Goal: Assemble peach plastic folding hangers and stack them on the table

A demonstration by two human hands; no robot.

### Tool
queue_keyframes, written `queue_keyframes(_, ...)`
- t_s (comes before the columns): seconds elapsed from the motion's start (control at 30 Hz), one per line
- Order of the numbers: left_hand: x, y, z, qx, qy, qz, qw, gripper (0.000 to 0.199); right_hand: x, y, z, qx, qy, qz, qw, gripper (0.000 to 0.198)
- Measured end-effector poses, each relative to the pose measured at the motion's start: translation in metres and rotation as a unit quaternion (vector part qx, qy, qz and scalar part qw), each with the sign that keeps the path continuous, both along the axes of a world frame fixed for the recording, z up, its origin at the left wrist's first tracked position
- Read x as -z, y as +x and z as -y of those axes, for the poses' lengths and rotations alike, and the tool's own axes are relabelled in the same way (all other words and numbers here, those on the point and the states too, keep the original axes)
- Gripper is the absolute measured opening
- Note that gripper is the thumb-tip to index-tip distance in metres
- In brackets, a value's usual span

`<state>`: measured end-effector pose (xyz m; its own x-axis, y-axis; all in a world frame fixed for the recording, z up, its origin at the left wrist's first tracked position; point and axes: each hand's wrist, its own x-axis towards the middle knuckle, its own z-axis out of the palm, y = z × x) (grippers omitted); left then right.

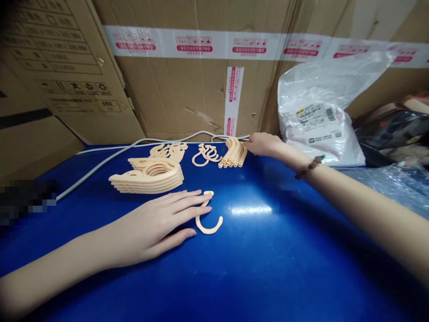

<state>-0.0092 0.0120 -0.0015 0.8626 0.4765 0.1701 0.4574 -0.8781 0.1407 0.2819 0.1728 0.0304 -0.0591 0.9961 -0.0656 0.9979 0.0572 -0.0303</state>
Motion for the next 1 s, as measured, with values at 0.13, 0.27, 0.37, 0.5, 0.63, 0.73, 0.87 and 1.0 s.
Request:
queue_keyframes(0.13,-0.001,0.001,0.0,-0.003,0.0,-0.002,1.0,0.038,0.007,0.007,-0.005,-0.023,-0.018,-0.016,0.999,0.047)
queue_keyframes(0.27,-0.002,0.001,0.0,-0.004,0.001,-0.008,1.0,0.039,0.01,0.008,-0.007,-0.032,-0.006,-0.027,0.999,0.043)
queue_keyframes(0.37,-0.001,0.001,0.0,-0.005,0.003,-0.011,1.0,0.04,0.009,0.009,-0.006,-0.035,-0.012,-0.041,0.998,0.036)
queue_keyframes(0.5,0.001,0.0,0.0,-0.001,0.005,-0.01,1.0,0.039,0.005,0.011,0.0,-0.042,-0.055,-0.071,0.995,0.025)
queue_keyframes(0.63,0.001,-0.001,0.0,0.007,0.009,0.005,1.0,0.038,-0.002,0.016,0.024,-0.071,-0.099,-0.089,0.989,0.025)
queue_keyframes(0.73,0.002,0.001,0.0,0.023,0.013,0.014,1.0,0.035,-0.005,0.017,0.054,-0.116,-0.138,-0.095,0.979,0.034)
queue_keyframes(0.87,0.004,0.004,0.001,0.034,0.025,0.014,0.999,0.032,-0.005,0.003,0.098,-0.224,-0.187,-0.155,0.944,0.034)
queue_keyframes(1.0,0.004,0.003,0.001,0.041,0.039,0.018,0.998,0.035,-0.007,-0.023,0.134,-0.284,-0.237,-0.257,0.893,0.037)
